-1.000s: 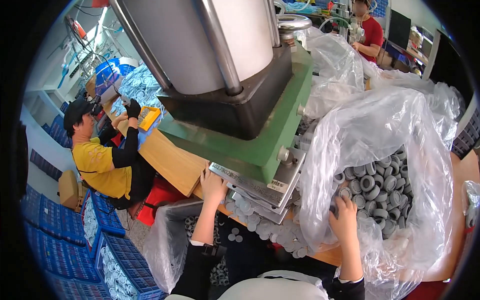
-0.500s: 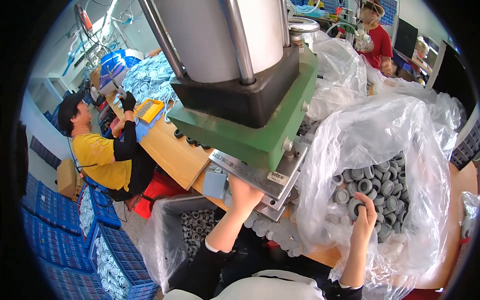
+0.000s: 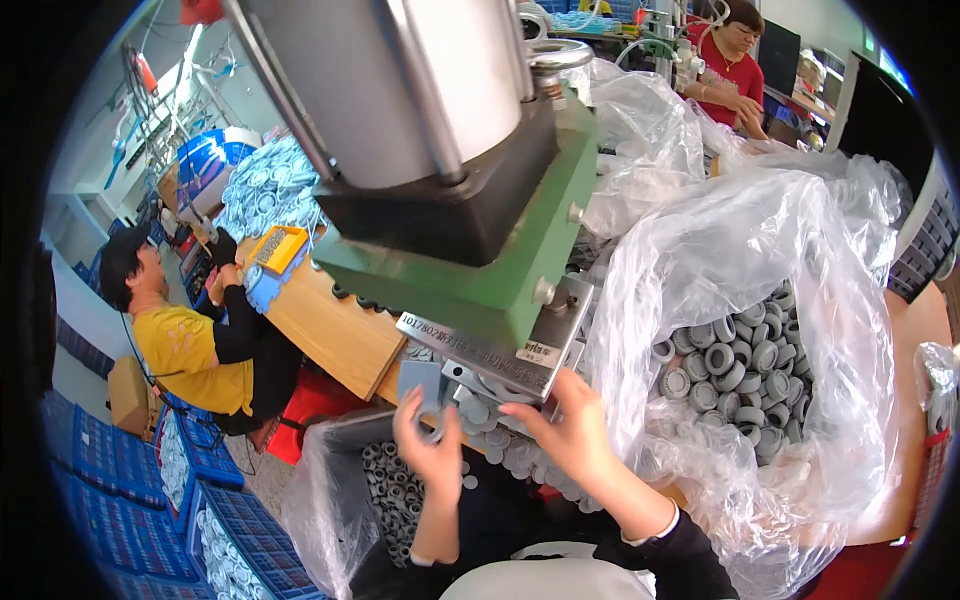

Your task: Placing small grey plastic rings into a press machine to be stamped.

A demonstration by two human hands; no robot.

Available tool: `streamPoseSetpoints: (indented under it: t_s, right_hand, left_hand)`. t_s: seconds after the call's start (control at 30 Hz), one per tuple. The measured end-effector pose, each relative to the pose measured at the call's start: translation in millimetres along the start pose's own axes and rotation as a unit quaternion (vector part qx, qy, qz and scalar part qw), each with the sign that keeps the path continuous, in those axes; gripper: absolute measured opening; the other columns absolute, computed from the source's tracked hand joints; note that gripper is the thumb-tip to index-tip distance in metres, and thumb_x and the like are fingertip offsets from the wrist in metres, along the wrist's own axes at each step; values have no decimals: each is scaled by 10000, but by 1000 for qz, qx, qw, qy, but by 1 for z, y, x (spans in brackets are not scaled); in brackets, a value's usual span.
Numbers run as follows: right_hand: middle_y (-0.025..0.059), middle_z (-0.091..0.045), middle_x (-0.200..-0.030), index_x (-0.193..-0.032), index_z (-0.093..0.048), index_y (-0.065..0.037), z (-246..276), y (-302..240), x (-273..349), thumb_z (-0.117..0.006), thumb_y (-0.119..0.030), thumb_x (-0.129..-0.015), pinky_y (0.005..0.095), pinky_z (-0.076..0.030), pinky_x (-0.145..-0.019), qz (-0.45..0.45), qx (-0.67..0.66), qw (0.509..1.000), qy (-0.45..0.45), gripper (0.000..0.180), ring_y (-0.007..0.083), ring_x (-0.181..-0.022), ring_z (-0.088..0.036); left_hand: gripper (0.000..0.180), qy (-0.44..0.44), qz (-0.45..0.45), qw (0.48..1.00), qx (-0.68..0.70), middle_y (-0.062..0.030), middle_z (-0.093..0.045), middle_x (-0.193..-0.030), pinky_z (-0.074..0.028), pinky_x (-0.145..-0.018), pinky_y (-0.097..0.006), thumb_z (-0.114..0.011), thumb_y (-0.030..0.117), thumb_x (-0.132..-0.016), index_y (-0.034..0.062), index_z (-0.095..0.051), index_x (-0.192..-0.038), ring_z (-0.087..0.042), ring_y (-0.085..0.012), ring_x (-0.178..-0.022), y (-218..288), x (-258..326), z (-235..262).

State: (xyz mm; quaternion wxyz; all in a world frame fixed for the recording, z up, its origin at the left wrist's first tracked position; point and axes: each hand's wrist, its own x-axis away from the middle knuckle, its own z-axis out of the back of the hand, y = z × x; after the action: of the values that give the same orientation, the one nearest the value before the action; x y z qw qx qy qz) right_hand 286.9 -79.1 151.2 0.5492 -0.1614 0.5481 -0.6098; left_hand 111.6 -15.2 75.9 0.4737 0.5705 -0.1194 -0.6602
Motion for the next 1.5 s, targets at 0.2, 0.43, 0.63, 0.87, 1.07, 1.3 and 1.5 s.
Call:
streamPoseSetpoints:
  t_s: [0.2, 0.43, 0.63, 0.87, 1.07, 1.3, 1.5]
  right_hand:
    - [156, -661, -873, -931, -669, -26, -30, -16, -18, -756, -147, -715, 375, -518, -647, -15, 30, 999, 16, 263, 337, -754, -639]
    - [181, -638, -992, -1057, -612, -5, -3, -10, -11, -734, -145, -734, 388, -506, -766, -11, -7, 1000, -16, 373, 367, -911, -605]
    - [194, -562, -1152, -1123, -560, 13, 66, 79, 28, -727, -118, -716, 402, -453, -882, -51, 265, 952, 144, 459, 351, -1038, -549]
    - [176, -472, -1156, -1033, -532, 20, 101, 135, 28, -743, -113, -637, 411, -456, -857, -214, 418, 882, 36, 467, 375, -1047, -495]
    - [170, -538, -1067, -1076, -493, -6, 105, 118, 42, -785, -160, -613, 400, -458, -818, -187, 245, 938, 155, 569, 352, -937, -547]
    - [82, -539, -1061, -1125, -510, -24, 110, 44, 36, -760, -75, -666, 289, -467, -744, -90, 132, 974, 162, 525, 183, -874, -539]
    - [131, -630, -1056, -1158, -567, -7, 63, 2, 20, -800, -138, -684, 319, -492, -766, -6, 19, 999, 44, 544, 233, -882, -618]
  left_hand:
    - [404, 121, 201, 944, -234, -141, -550, -1000, -437, -802, -339, -728, 194, -767, -46, -544, -1034, -538, -241, -936, -106, 41, 110]
    - [374, -52, 272, 831, 482, 53, -307, -501, -199, -400, -220, -527, 198, -923, 134, -348, -601, -240, -53, -414, -96, -78, -6]
    - [307, -157, 343, 860, 345, 55, -345, -507, -163, -365, -204, -520, 180, -895, 139, -389, -620, -264, -29, -395, -144, -86, -34]
    - [347, -105, 289, 863, 400, 45, -327, -509, -183, -427, -230, -513, 186, -904, 122, -363, -598, -266, -51, -435, -112, -60, -32]
    - [305, -29, -119, 968, 217, -91, -511, -943, -394, -644, -266, -623, 279, -825, 22, -540, -968, -489, -167, -743, -28, -40, -34]
    - [330, -129, 12, 972, 198, -125, -636, -984, -444, -817, -325, -695, 115, -737, -75, -594, -987, -592, -198, -903, 50, -55, -62]
    - [334, -127, -2, 990, 59, -146, -634, -1046, -450, -820, -330, -713, 124, -740, -29, -607, -1017, -594, -235, -963, 32, -39, -40]
